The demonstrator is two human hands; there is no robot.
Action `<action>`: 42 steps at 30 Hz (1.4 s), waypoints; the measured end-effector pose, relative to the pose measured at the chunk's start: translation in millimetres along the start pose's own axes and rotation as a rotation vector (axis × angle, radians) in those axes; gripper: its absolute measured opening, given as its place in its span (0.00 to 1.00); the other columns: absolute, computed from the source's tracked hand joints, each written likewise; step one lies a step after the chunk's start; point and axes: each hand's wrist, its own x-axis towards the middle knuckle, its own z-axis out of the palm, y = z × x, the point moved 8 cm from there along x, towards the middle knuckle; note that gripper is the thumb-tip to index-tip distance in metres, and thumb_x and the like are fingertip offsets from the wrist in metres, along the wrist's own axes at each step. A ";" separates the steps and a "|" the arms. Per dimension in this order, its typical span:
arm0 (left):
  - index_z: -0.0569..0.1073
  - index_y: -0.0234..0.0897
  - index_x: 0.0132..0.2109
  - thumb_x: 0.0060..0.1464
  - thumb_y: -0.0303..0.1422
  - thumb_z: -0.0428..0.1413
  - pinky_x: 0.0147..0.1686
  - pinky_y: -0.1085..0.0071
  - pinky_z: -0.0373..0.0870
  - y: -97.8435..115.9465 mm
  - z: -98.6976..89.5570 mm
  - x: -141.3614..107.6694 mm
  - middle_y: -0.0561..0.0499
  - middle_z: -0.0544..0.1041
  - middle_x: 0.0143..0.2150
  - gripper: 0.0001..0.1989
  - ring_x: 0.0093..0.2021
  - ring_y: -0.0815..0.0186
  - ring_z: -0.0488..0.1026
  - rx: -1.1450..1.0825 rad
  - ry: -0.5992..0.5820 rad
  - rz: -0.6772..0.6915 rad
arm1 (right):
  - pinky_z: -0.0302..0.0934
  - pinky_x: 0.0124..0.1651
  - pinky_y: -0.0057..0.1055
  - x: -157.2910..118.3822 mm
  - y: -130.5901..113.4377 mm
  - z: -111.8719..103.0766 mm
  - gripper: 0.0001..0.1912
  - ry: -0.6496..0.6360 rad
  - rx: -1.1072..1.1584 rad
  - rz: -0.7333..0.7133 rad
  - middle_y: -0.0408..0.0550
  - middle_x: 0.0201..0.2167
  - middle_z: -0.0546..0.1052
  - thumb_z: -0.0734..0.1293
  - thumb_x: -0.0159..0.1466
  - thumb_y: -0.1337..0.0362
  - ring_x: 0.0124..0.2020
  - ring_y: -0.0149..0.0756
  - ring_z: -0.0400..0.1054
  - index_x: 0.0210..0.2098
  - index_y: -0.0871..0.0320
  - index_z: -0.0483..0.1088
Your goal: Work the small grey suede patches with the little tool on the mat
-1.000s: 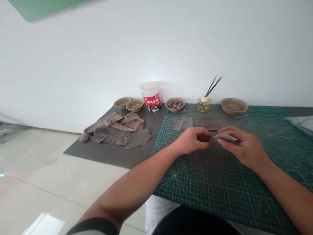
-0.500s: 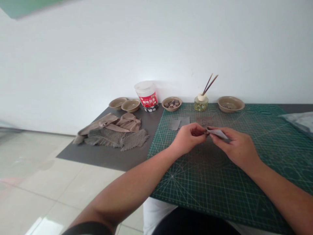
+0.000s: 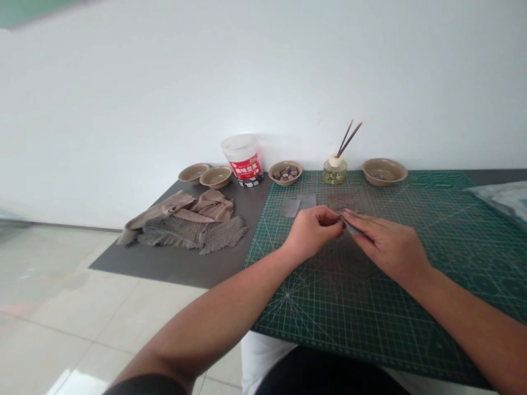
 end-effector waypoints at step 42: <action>0.72 0.35 0.30 0.51 0.35 0.64 0.25 0.75 0.63 5.7 -7.6 -7.7 0.54 0.75 0.26 0.10 0.25 0.71 0.69 -0.077 0.141 0.039 | 0.72 0.58 0.34 4.3 -16.4 -9.9 0.23 0.101 0.089 0.080 0.46 0.59 0.76 0.61 0.70 0.72 0.55 0.39 0.75 0.62 0.53 0.70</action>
